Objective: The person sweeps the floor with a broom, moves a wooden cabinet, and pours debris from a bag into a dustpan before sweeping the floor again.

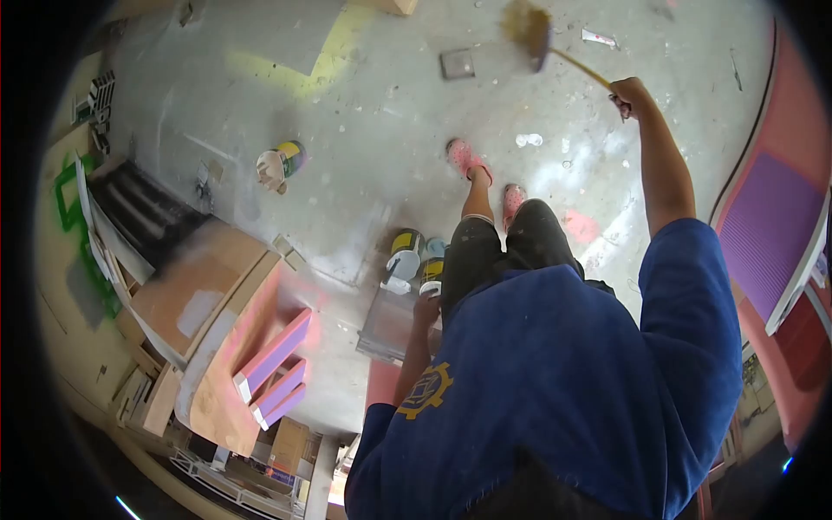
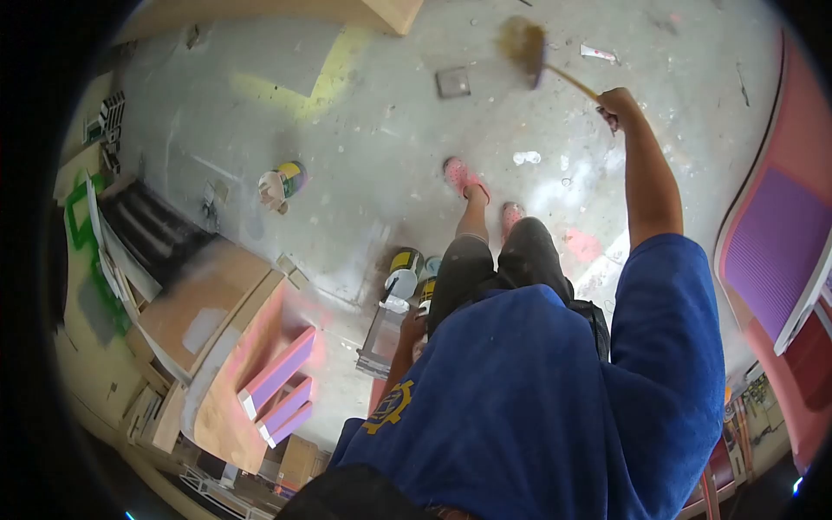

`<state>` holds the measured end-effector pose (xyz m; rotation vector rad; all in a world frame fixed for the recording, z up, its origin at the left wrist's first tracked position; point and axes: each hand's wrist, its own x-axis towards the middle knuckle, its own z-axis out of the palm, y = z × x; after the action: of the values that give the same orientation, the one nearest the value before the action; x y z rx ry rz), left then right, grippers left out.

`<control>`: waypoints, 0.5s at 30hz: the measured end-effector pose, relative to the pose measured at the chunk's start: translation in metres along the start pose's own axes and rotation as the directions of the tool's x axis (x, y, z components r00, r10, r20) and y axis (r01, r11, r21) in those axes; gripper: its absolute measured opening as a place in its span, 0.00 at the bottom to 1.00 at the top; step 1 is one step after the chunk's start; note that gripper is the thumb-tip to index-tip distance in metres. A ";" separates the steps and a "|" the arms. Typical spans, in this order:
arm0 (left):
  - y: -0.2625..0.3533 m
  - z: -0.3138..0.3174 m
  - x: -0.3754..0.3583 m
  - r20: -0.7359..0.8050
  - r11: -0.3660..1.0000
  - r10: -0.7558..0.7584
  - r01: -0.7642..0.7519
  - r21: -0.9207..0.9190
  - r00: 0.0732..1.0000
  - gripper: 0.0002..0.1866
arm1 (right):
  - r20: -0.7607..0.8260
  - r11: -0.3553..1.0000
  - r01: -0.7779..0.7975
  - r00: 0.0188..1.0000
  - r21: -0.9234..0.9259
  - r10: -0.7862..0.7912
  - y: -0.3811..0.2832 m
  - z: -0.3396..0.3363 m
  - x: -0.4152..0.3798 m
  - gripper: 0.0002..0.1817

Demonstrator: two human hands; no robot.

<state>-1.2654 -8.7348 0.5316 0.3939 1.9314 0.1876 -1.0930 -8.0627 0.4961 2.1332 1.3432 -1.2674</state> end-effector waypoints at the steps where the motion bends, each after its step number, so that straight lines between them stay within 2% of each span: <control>1: 0.013 -0.011 0.014 0.209 0.759 -0.308 0.372 -0.534 0.928 0.18 | -0.056 0.999 -0.005 0.998 -0.046 0.002 -0.001 -0.014 0.007 0.14; 3: 0.045 -0.043 0.026 0.246 0.622 -0.305 0.388 -0.679 0.920 0.20 | -0.100 0.995 0.086 0.991 -0.046 -0.091 0.002 -0.025 0.008 0.14; 5: 0.064 -0.062 0.034 0.197 0.609 -0.276 0.329 -0.722 0.941 0.19 | -0.127 0.982 0.159 0.977 -0.103 -0.171 -0.001 -0.027 -0.040 0.14; 6: 0.062 -0.063 0.042 0.196 0.611 -0.254 0.314 -0.726 0.947 0.19 | -0.115 0.981 0.148 0.980 -0.122 -0.162 -0.010 -0.023 -0.078 0.17; 7: 0.066 -0.064 0.045 0.202 0.615 -0.261 0.324 -0.719 0.944 0.19 | -0.055 0.995 0.058 0.997 -0.079 -0.063 -0.001 -0.017 -0.083 0.14; 8: 0.071 -0.064 0.049 0.204 0.620 -0.266 0.329 -0.712 0.942 0.18 | 0.104 0.937 0.348 0.932 0.004 -0.347 0.017 -0.007 -0.101 0.11; 9: 0.075 -0.063 0.052 0.205 0.627 -0.270 0.333 -0.704 0.941 0.18 | 0.166 0.946 0.323 0.935 -0.030 -0.314 0.026 0.009 -0.108 0.15; 10: 0.065 -0.052 0.059 0.189 0.659 -0.255 0.314 -0.683 0.948 0.19 | 0.314 0.841 0.540 0.794 0.026 -0.520 0.044 0.030 -0.101 0.17; 11: 0.063 -0.049 0.060 0.140 0.738 -0.239 0.274 -0.617 0.961 0.19 | 0.407 0.957 0.282 0.867 0.072 -0.286 0.009 0.049 -0.147 0.19; 12: 0.064 -0.047 0.063 0.090 0.807 -0.218 0.231 -0.543 0.972 0.20 | 0.472 0.965 0.246 0.843 0.089 -0.258 -0.001 0.078 -0.156 0.20; 13: 0.068 -0.047 0.065 0.040 0.867 -0.193 0.189 -0.461 0.980 0.20 | 0.519 0.837 0.546 0.708 0.028 -0.480 0.010 0.127 -0.123 0.17; 14: 0.079 -0.053 0.061 0.062 0.836 -0.232 0.231 -0.497 0.971 0.20 | 0.528 0.578 0.815 0.507 -0.036 -0.681 0.021 0.176 -0.091 0.15; 15: 0.090 -0.060 0.058 0.088 0.803 -0.266 0.271 -0.531 0.960 0.20 | 0.499 0.281 0.956 0.284 -0.082 -0.819 0.032 0.224 -0.058 0.13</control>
<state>-1.3240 -8.6269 0.5325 -0.2584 1.8057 0.5261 -1.1900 -8.2584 0.4130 0.5992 2.5015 -1.4367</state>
